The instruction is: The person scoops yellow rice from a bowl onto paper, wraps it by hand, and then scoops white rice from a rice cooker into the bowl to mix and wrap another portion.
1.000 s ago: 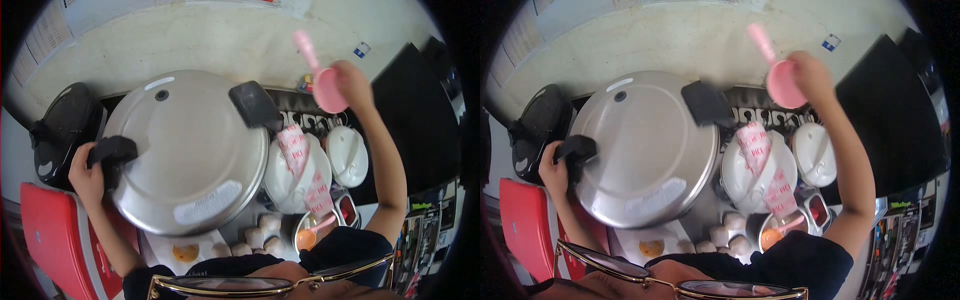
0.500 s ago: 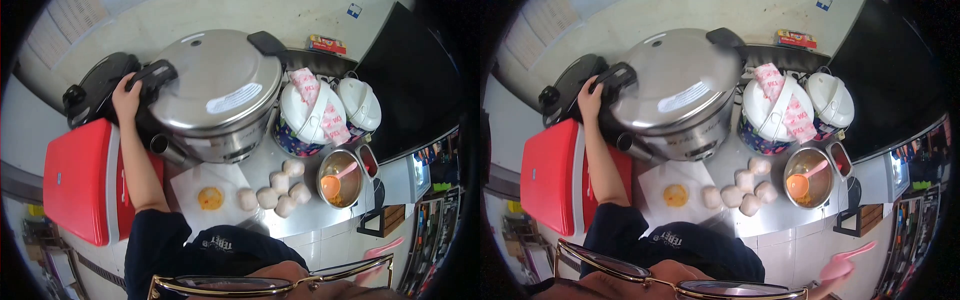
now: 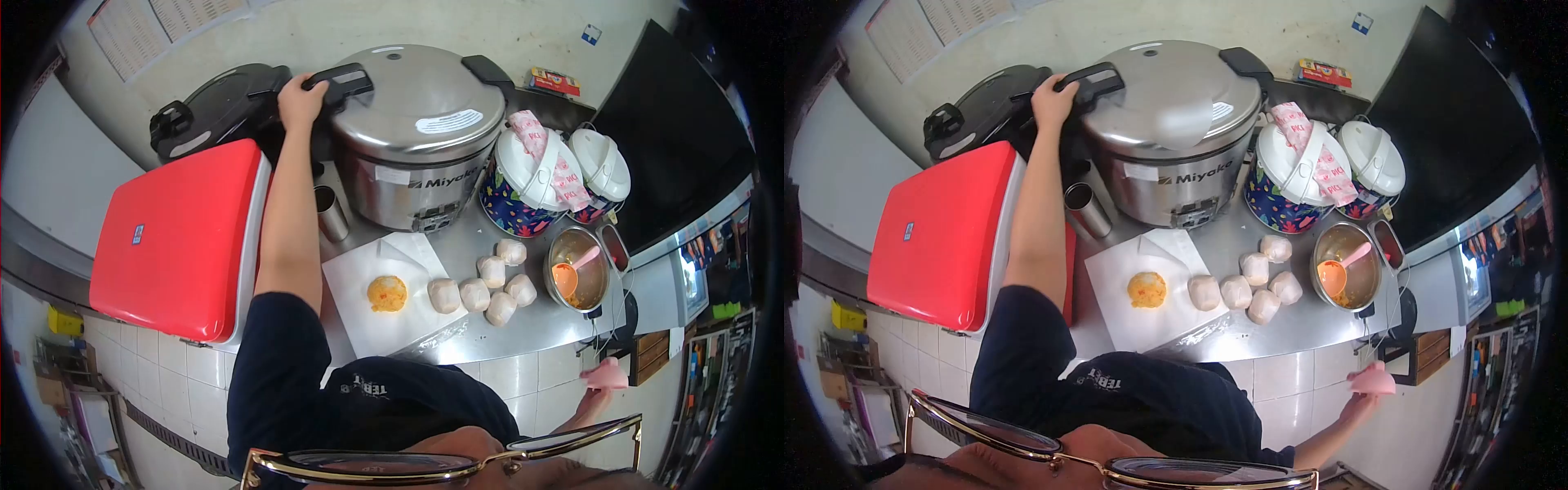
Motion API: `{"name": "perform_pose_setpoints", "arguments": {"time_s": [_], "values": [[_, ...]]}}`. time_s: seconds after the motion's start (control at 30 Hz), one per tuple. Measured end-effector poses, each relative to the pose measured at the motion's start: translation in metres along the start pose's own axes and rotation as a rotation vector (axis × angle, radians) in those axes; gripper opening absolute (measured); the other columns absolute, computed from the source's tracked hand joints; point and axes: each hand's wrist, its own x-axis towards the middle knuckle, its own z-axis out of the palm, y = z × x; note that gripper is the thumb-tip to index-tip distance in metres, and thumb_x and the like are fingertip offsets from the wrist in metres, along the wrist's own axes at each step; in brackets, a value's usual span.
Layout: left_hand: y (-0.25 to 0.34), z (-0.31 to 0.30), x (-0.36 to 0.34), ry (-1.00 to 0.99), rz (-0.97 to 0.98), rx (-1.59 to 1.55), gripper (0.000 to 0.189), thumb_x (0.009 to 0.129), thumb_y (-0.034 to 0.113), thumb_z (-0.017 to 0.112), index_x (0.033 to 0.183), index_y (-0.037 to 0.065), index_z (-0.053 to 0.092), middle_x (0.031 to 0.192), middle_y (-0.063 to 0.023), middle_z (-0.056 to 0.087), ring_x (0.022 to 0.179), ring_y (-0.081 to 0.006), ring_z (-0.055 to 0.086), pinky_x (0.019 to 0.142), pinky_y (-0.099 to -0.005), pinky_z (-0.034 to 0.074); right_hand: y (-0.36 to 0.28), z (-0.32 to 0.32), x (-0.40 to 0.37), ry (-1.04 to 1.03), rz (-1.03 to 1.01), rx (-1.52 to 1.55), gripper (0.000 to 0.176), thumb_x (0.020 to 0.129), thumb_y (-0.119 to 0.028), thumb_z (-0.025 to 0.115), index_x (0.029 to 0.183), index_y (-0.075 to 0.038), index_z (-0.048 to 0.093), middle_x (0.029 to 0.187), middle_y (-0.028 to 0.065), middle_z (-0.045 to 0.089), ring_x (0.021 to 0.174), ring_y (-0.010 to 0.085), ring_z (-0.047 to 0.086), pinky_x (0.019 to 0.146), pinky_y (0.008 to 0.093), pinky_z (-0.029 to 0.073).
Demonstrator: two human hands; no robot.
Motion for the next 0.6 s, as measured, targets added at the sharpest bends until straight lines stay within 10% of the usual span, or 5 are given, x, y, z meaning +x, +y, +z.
{"name": "perform_pose_setpoints", "arguments": {"time_s": [0.1, 0.27, 0.37, 0.47, 0.6], "values": [[0.007, 0.012, 0.005, -0.016, -0.062, -0.010, 0.043, 0.065, 0.031, 0.071, 0.102, 0.009, 0.068, 0.096, -0.0167, 0.067, 0.091, -0.0309, 0.064, 0.081, -0.0364, 0.049, 0.006, -0.014, -0.006, 0.254, 0.017, -0.534, 0.053, 0.083, -0.045, 0.061, 0.115, -0.002, 0.055, 0.097, 0.0105, 0.058, 0.084, 0.0236, 0.059, 0.072, 0.0337, 0.048], [0.039, 0.016, -0.023, -0.022, -0.150, 0.020, 0.043, 0.066, 0.033, 0.069, 0.103, 0.011, 0.068, 0.100, -0.0136, 0.067, 0.094, -0.0297, 0.063, 0.083, -0.0366, 0.049, 0.014, -0.018, -0.043, 0.282, 0.169, -0.115, 0.071, 0.082, -0.056, 0.056, 0.127, -0.002, 0.045, 0.108, 0.0112, 0.058, 0.088, 0.0216, 0.058, 0.070, 0.0312, 0.046], [0.026, 0.003, 0.001, -0.442, -0.014, 0.060, 0.050, 0.075, 0.050, 0.063, 0.107, 0.011, 0.067, 0.106, -0.0118, 0.066, 0.098, -0.0260, 0.062, 0.086, -0.0343, 0.045, 0.024, -0.042, -0.049, 0.123, 0.314, 0.063, 0.072, 0.082, -0.057, 0.054, 0.128, -0.003, 0.044, 0.108, 0.0109, 0.057, 0.082, 0.0208, 0.057, 0.070, 0.0316, 0.045], [0.021, -0.014, 0.029, -0.773, -0.044, -0.321, 0.054, 0.096, 0.045, 0.040, 0.113, -0.002, 0.061, 0.110, -0.0100, 0.064, 0.097, -0.0185, 0.058, 0.091, -0.0305, 0.041, 0.058, -0.065, -0.044, -0.007, 0.506, 0.360, 0.064, 0.083, -0.041, 0.059, 0.131, -0.005, 0.040, 0.114, 0.0108, 0.053, 0.084, 0.0202, 0.055, 0.069, 0.0346, 0.047], [0.007, 0.002, 0.036, -0.879, -0.178, -0.501, 0.034, 0.093, 0.027, 0.052, 0.109, -0.001, 0.063, 0.099, -0.0017, 0.065, 0.091, -0.0104, 0.057, 0.085, -0.0259, 0.043, 0.066, 0.000, -0.038, -0.151, 0.420, 0.238, 0.070, 0.078, -0.016, 0.066, 0.138, -0.006, 0.030, 0.121, 0.0118, 0.049, 0.094, 0.0198, 0.055, 0.077, 0.0350, 0.051]]}}
